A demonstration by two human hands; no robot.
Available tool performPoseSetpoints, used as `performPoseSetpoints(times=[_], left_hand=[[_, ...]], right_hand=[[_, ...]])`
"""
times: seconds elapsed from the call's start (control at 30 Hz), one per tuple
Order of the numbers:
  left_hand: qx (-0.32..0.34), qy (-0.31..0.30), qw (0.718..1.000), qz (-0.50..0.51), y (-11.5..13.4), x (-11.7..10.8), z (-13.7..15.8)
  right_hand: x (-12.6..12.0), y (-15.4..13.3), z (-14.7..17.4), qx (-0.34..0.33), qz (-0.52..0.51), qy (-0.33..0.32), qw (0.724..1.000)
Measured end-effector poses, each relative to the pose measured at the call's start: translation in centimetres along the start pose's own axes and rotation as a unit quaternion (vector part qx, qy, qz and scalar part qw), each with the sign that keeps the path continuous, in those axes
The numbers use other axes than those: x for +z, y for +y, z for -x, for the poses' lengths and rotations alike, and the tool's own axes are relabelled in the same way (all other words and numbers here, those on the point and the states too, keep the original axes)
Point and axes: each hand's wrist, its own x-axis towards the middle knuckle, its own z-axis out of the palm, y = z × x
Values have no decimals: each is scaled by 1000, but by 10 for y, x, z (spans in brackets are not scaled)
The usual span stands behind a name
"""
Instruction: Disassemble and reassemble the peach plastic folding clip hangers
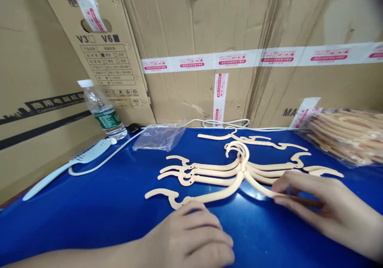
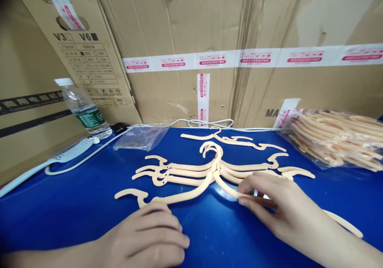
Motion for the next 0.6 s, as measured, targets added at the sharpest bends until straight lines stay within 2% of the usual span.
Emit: performPoseSetpoints(times=[0.1,0.17,0.37,0.6], left_hand=[[-36,-26,996,-72,11,-15,-9],[-47,-46,991,-115,17,-22,-14],[-50,-77,973,-213,18,-24,-16],[-54,-50,974,-214,15,-24,-13]], right_hand=[[-2,-3,-3,-70,76,-18,994],[-3,-3,-4,-91,106,-25,990],[-10,-2,-4,-77,142,-50,986],[-24,6,-7,-70,139,-102,983]])
